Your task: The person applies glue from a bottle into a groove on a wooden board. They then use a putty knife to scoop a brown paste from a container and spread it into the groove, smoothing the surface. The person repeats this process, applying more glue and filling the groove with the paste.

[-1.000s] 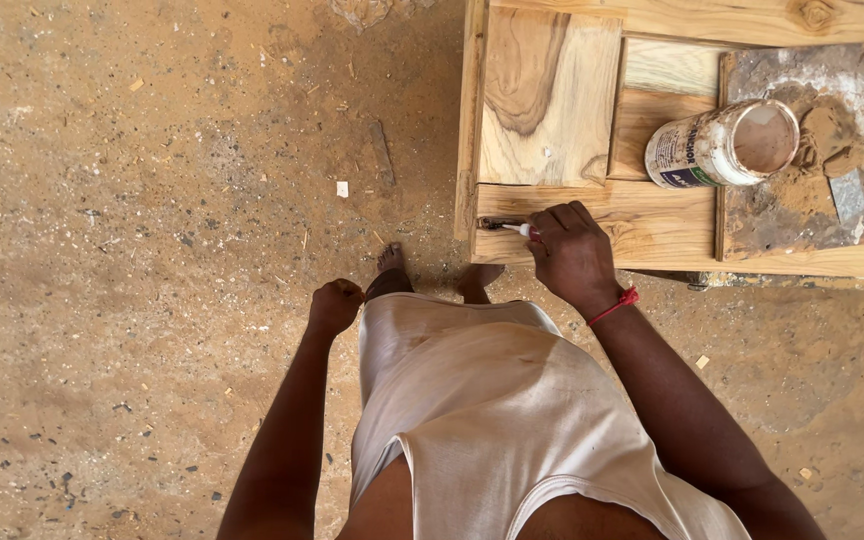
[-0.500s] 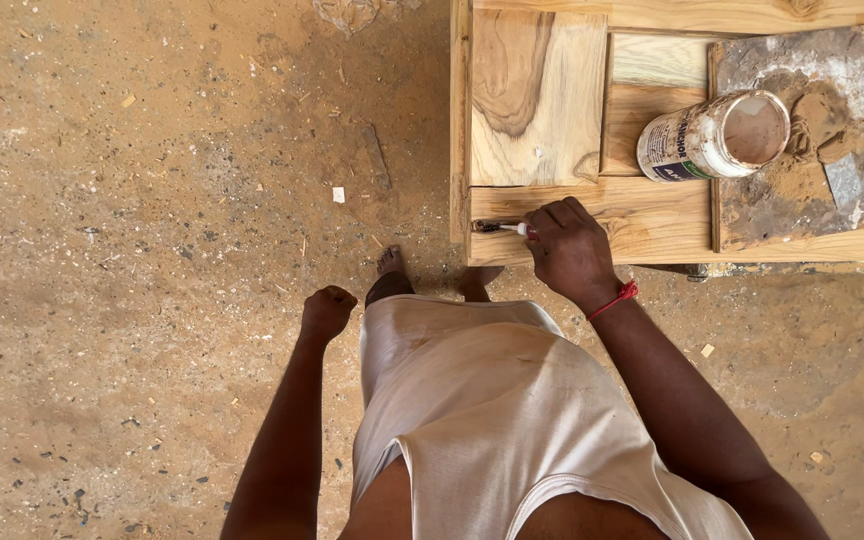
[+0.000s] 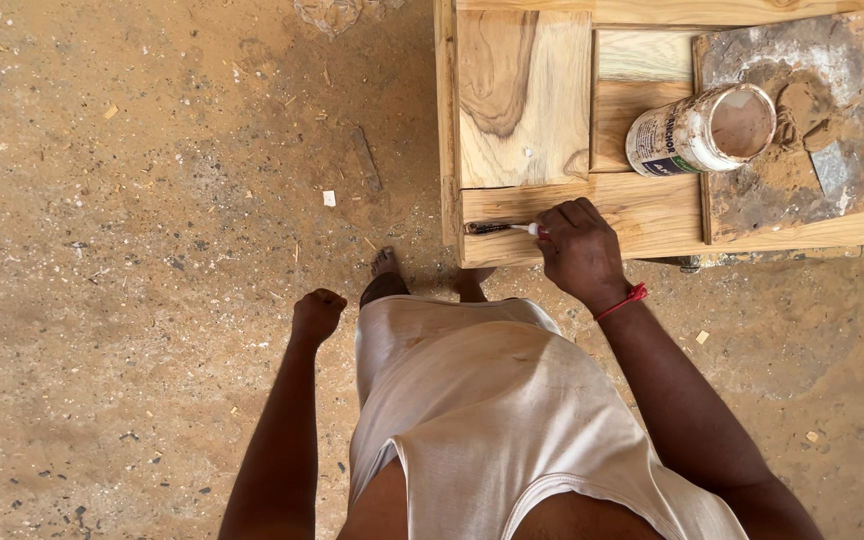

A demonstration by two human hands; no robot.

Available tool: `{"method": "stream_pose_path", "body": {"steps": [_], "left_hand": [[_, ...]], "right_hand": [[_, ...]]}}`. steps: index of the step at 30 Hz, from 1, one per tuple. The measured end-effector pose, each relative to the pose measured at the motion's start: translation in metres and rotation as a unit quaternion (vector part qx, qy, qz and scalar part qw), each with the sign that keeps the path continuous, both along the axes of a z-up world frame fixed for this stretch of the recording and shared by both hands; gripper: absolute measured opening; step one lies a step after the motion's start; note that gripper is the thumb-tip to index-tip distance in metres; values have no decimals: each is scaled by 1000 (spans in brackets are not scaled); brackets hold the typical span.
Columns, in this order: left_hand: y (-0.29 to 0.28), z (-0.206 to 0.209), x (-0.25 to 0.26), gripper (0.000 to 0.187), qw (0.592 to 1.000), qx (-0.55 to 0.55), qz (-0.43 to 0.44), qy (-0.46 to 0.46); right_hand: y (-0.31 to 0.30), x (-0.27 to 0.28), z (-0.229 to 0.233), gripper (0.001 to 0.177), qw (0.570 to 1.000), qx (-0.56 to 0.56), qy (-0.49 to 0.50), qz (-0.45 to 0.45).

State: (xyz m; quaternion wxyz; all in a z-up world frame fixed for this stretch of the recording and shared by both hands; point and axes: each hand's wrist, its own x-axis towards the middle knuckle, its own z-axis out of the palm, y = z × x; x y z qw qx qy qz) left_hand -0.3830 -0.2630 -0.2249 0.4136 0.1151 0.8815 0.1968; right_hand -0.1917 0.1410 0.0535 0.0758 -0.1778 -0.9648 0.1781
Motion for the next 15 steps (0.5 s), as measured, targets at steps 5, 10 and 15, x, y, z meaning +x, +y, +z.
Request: {"method": "stream_pose_path", "body": {"steps": [5, 10, 15], "left_hand": [[-2, -4, -4, 28, 1000, 10, -6, 8], [-3, -5, -6, 30, 1000, -11, 20, -12], [-7, -6, -6, 32, 1000, -22, 5, -3]], "right_hand": [[3, 4, -2, 24, 1000, -7, -1, -7], [10, 11, -6, 22, 999, -19, -11, -30], [15, 15, -14, 27, 999, -21, -4, -27]]}}
